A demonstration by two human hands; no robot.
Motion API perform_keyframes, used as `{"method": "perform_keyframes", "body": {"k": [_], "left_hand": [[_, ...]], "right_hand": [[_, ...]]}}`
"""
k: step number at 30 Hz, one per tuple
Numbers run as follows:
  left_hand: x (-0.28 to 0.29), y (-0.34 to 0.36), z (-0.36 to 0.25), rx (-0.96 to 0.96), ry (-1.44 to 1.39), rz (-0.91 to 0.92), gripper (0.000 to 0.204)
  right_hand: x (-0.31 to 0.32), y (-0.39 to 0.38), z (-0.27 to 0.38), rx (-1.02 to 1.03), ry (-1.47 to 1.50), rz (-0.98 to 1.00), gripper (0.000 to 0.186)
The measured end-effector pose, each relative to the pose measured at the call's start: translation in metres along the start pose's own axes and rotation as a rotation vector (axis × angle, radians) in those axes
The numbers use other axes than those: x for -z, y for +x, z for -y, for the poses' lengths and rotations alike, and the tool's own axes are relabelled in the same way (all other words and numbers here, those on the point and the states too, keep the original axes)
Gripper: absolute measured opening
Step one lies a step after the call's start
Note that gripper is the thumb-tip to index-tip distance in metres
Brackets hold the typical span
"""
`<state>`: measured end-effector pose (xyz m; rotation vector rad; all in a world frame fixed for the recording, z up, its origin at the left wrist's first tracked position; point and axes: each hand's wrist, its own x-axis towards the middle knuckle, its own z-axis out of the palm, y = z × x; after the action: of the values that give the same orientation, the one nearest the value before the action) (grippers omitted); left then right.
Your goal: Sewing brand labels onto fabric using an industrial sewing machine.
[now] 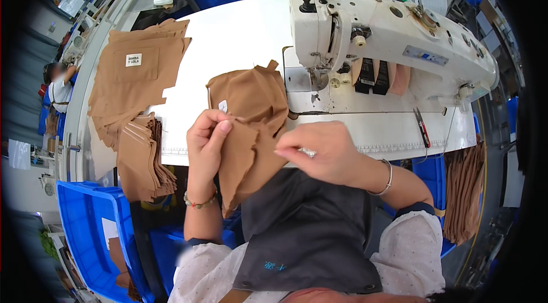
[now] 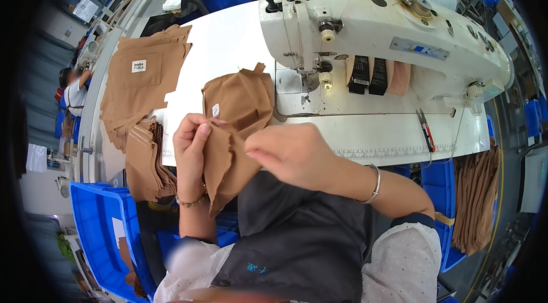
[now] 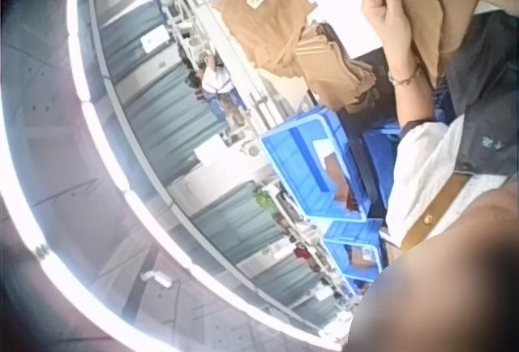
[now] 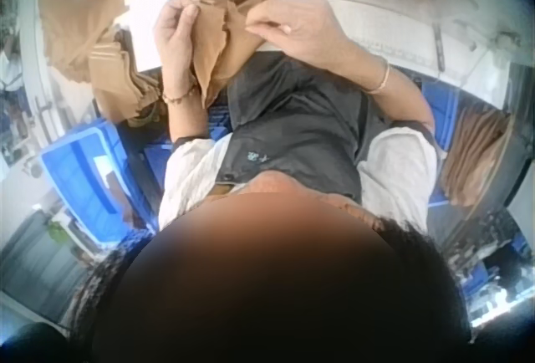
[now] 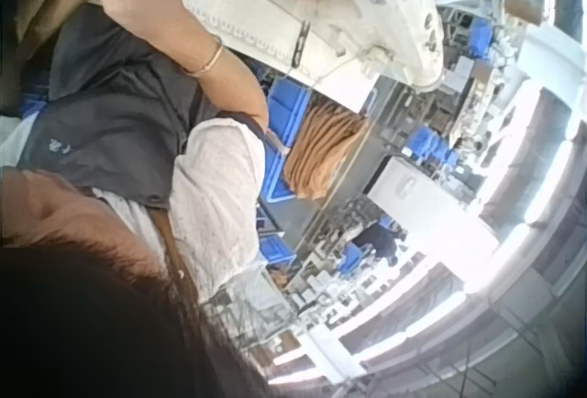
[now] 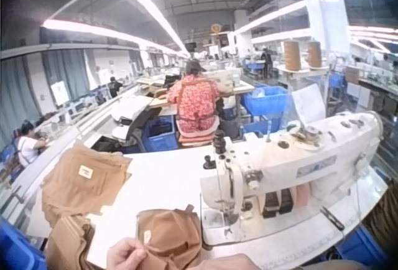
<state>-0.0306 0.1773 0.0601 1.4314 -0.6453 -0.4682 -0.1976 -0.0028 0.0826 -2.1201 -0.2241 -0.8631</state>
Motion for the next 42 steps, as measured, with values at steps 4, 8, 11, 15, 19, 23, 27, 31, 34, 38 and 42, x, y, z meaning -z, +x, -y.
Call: {"method": "perform_keyframes", "body": {"k": [4, 8, 11, 15, 19, 23, 27, 31, 34, 38, 42], "left_hand": [[0.031, -0.018, -0.038, -0.232, 0.306, -0.269, 0.009], [0.044, -0.043, -0.133, -0.860, 0.836, -0.496, 0.005], [0.020, -0.021, -0.176, -0.841, 1.036, -0.263, 0.006], [-0.032, 0.092, -0.095, -0.617, 1.155, 0.449, 0.007], [-0.081, 0.127, 0.029, -0.395, 0.868, 0.699, 0.008], [-0.097, 0.142, 0.064, -0.262, 0.765, 0.717, 0.010], [-0.102, 0.147, 0.057, -0.206, 0.802, 0.666, 0.013], [-0.103, 0.145, 0.056, -0.200, 0.829, 0.626, 0.020], [-0.101, 0.143, 0.056, -0.182, 0.784, 0.625, 0.021], [-0.101, 0.144, 0.051, -0.179, 0.781, 0.640, 0.022], [-0.104, 0.143, 0.044, -0.179, 0.789, 0.627, 0.027]], "right_hand": [[-0.041, 0.025, 0.020, 0.257, 0.030, -0.030, 0.017], [-0.074, 0.048, 0.056, 0.359, 0.193, -0.159, 0.015], [-0.072, 0.039, 0.055, 0.246, 0.248, -0.214, 0.015], [-0.053, 0.000, -0.008, -0.258, 0.299, -0.263, 0.007], [-0.025, -0.054, -0.058, -0.548, 0.147, -0.076, 0.012], [-0.003, -0.064, -0.085, -0.004, -0.366, -0.063, 0.011], [0.019, -0.050, -0.101, 0.260, -0.625, 0.229, 0.008], [0.019, -0.046, -0.103, 0.371, -0.696, 0.210, 0.010], [0.019, -0.052, -0.103, 0.302, -0.659, 0.234, 0.012], [0.019, -0.054, -0.104, 0.315, -0.685, 0.209, 0.014], [0.020, -0.054, -0.102, 0.333, -0.750, 0.261, 0.016]]}}
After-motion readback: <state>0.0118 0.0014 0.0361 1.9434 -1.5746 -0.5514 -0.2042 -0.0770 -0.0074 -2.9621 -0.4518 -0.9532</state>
